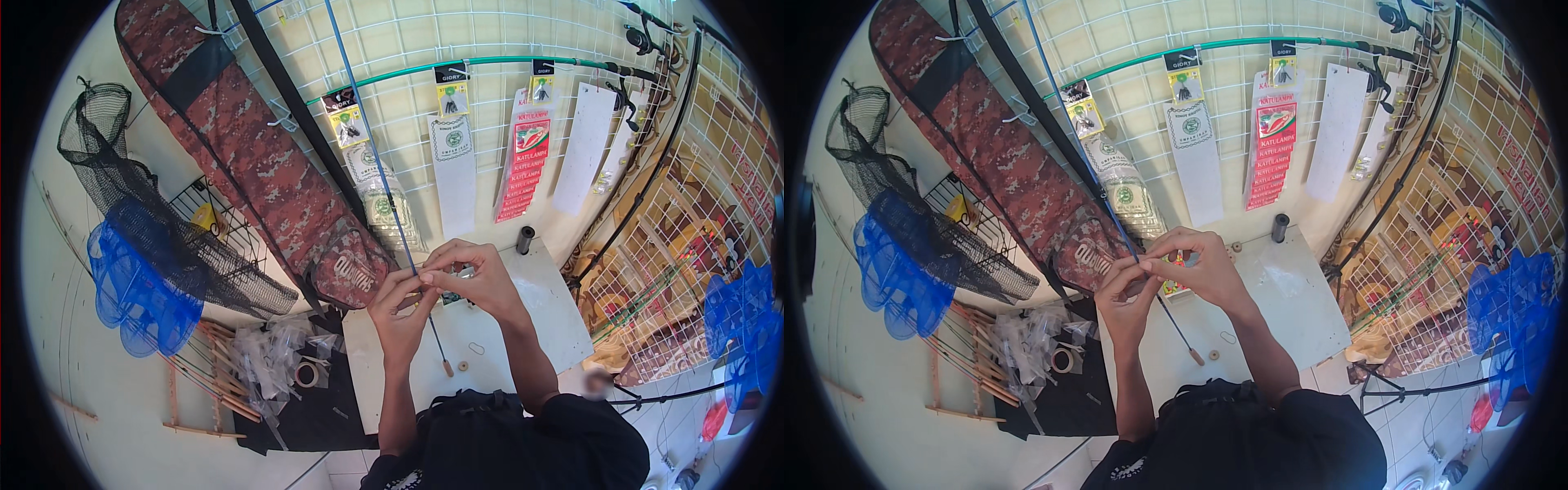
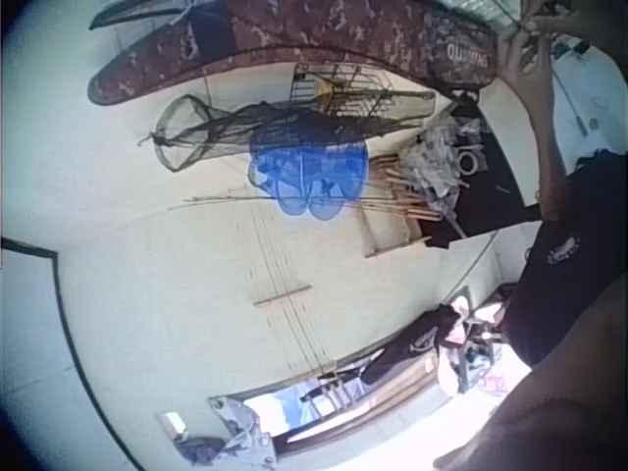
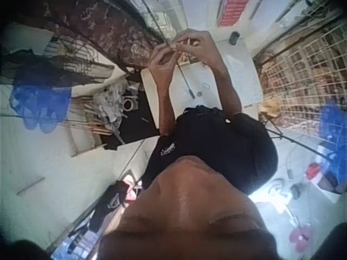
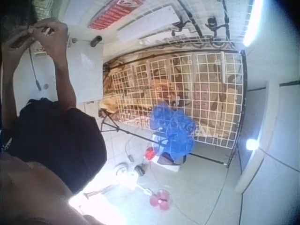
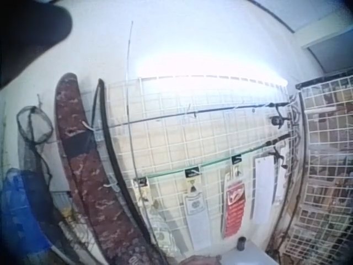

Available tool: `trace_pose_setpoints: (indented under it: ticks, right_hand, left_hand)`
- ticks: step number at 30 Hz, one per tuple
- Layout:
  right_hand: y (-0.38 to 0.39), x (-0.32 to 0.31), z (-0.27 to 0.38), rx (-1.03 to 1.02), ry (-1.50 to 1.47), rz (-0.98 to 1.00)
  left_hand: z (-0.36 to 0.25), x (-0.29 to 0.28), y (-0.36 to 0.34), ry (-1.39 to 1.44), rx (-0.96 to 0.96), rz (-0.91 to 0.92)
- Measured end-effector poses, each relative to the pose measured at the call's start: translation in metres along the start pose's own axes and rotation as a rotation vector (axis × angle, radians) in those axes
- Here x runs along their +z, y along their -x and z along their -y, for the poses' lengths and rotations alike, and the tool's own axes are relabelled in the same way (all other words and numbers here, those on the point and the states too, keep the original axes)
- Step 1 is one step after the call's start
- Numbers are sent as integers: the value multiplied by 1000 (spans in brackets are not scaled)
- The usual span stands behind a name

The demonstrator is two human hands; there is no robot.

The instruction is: The recorder is repairing the tip or guide of a fishing rod using adhesive or thread.

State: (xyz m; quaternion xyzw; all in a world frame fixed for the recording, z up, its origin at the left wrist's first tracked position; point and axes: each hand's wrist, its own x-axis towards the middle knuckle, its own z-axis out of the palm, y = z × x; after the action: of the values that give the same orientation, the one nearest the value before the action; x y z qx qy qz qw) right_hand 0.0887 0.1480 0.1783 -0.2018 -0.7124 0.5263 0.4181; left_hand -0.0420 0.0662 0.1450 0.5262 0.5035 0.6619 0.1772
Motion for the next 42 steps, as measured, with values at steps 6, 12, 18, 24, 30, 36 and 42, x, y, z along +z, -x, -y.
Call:
trace_pose_setpoints:
  ticks: [6,12,18,24,30,36,42]
  right_hand:
    - [0,-1,-1,-9,-22,-8]
    - [-1,1,-3,79,-94,-11]
    - [-1,10,-7,17,-239,-95]
    - [3,16,-11,-13,-299,-200]
    - [2,20,-6,-35,-261,-196]
    - [5,17,-2,-46,-344,-218]
    - [10,15,-11,-242,-142,-222]
  left_hand:
    - [8,6,0,42,27,-55]
    - [9,7,-1,20,53,-55]
    - [6,9,-1,-11,43,-54]
    - [6,10,0,-26,58,-44]
    - [4,10,0,-59,76,-53]
    - [4,9,1,-103,109,27]
    - [8,-4,0,295,-94,104]
